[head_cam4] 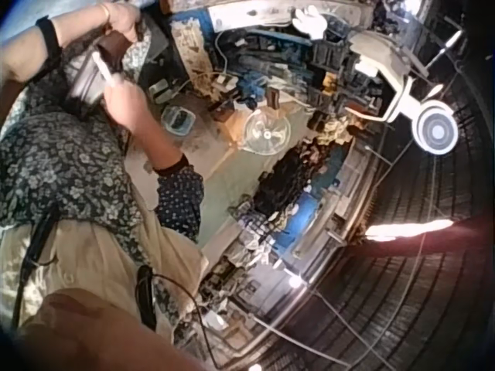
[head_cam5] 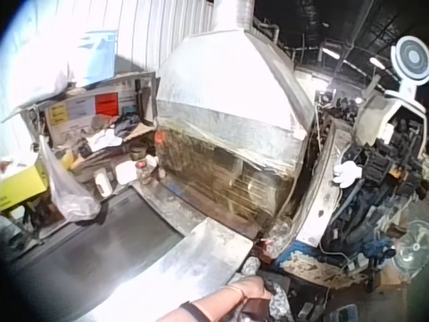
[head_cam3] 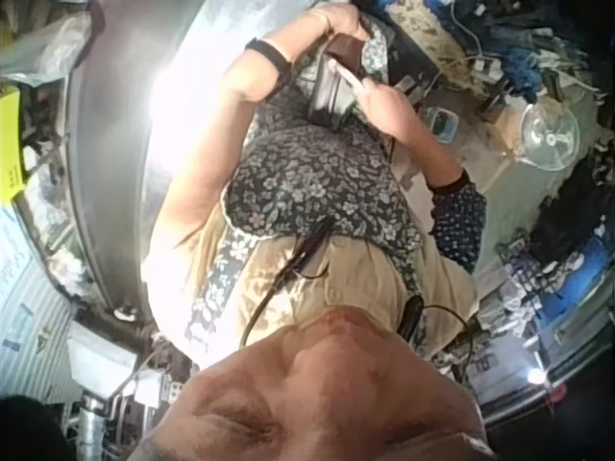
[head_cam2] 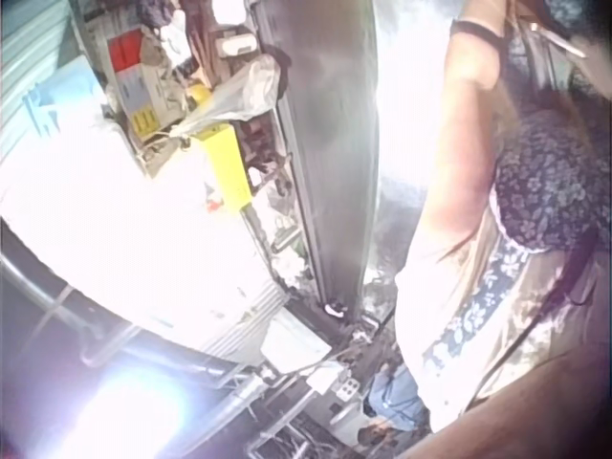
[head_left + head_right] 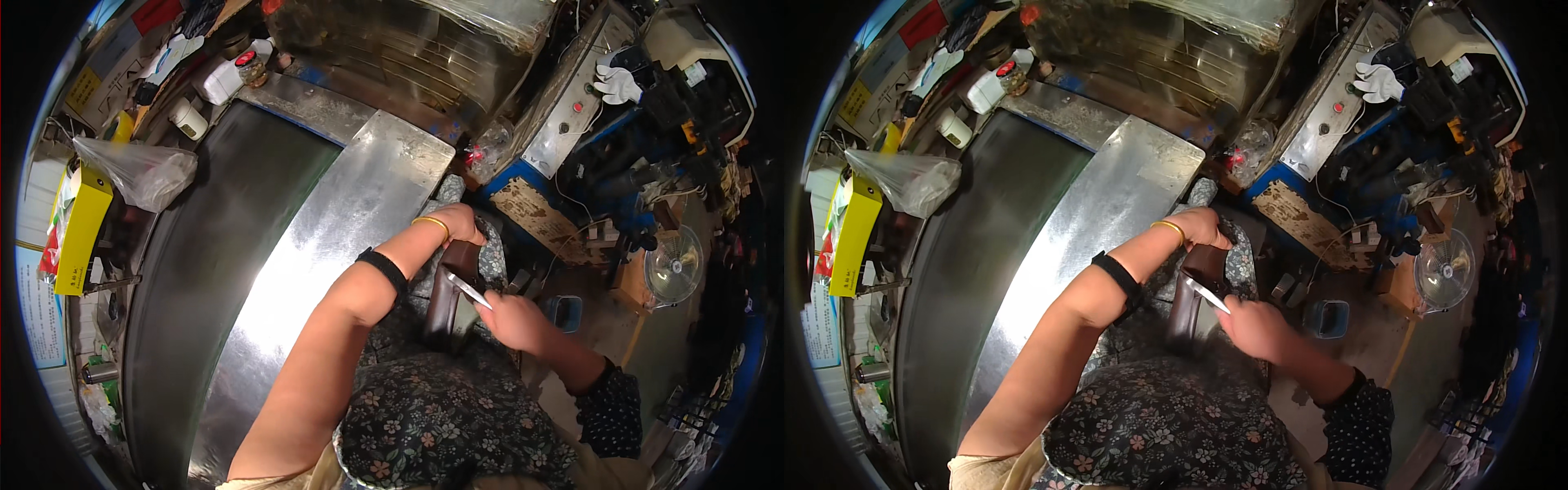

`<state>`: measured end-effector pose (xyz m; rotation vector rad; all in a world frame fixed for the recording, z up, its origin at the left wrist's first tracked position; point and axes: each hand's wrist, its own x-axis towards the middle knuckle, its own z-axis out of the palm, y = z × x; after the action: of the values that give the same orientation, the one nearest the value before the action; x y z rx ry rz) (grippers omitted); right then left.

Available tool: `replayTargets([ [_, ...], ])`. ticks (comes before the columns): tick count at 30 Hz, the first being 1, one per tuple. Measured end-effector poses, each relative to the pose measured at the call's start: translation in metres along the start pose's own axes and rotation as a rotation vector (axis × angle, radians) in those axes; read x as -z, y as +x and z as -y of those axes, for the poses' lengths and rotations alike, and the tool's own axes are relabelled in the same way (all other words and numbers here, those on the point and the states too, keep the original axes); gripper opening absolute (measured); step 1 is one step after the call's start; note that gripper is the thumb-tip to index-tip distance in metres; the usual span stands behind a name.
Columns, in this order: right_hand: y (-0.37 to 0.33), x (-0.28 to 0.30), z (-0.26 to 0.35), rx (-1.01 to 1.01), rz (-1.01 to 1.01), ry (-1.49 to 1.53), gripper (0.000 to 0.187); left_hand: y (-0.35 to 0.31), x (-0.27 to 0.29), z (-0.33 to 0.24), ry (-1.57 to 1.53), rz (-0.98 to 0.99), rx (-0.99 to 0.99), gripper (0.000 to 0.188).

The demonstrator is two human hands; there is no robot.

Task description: Manually lasting a shoe by pulling the upper material over the last and securing it.

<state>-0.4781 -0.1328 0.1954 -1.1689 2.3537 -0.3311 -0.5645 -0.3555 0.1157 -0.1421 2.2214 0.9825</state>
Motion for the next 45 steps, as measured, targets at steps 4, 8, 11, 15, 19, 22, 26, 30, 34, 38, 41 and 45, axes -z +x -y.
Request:
replayTargets([
  [4,0.007,0.039,0.015,0.122,0.043,-0.015,0.026,0.000,0.003,-0.001,0.058,-0.006,-0.015,0.059],
  [8,-0.012,0.012,0.014,0.112,-0.067,0.008,0.025,0.000,0.000,0.003,-0.003,-0.006,0.001,0.059],
  [11,-0.004,0.009,0.004,0.087,0.070,-0.054,0.023,0.002,0.003,0.001,-0.013,-0.027,0.003,0.061],
  [15,-0.010,0.029,0.020,0.188,-0.026,-0.007,0.023,-0.002,-0.001,0.010,-0.044,-0.011,-0.019,0.062],
  [19,-0.010,0.000,0.008,0.108,-0.075,-0.026,0.025,-0.005,0.002,0.004,-0.002,-0.009,-0.040,0.063],
  [22,-0.009,0.021,0.015,0.127,-0.005,-0.069,0.025,-0.006,0.004,0.005,-0.013,-0.031,-0.053,0.063],
  [26,-0.020,-0.005,0.014,0.084,-0.052,-0.055,0.026,-0.009,-0.003,0.010,-0.061,-0.059,-0.078,0.063],
  [30,-0.015,0.007,0.014,0.053,0.009,-0.058,0.028,-0.010,-0.002,0.008,0.004,-0.065,-0.070,0.062],
  [34,-0.027,-0.006,0.028,0.092,-0.160,0.064,0.027,-0.017,-0.003,0.009,0.019,-0.093,-0.085,0.064],
  [38,-0.018,-0.009,0.012,0.025,-0.002,0.014,0.027,-0.020,-0.006,0.017,0.035,-0.120,-0.110,0.064],
  [41,-0.025,0.001,0.016,0.047,-0.044,0.176,0.028,-0.025,-0.008,0.030,-0.067,-0.308,-0.331,0.064],
  [45,-0.038,-0.019,0.013,-0.101,-0.301,0.929,0.031,-0.044,-0.018,0.085,-1.157,0.160,-0.595,0.045],
])
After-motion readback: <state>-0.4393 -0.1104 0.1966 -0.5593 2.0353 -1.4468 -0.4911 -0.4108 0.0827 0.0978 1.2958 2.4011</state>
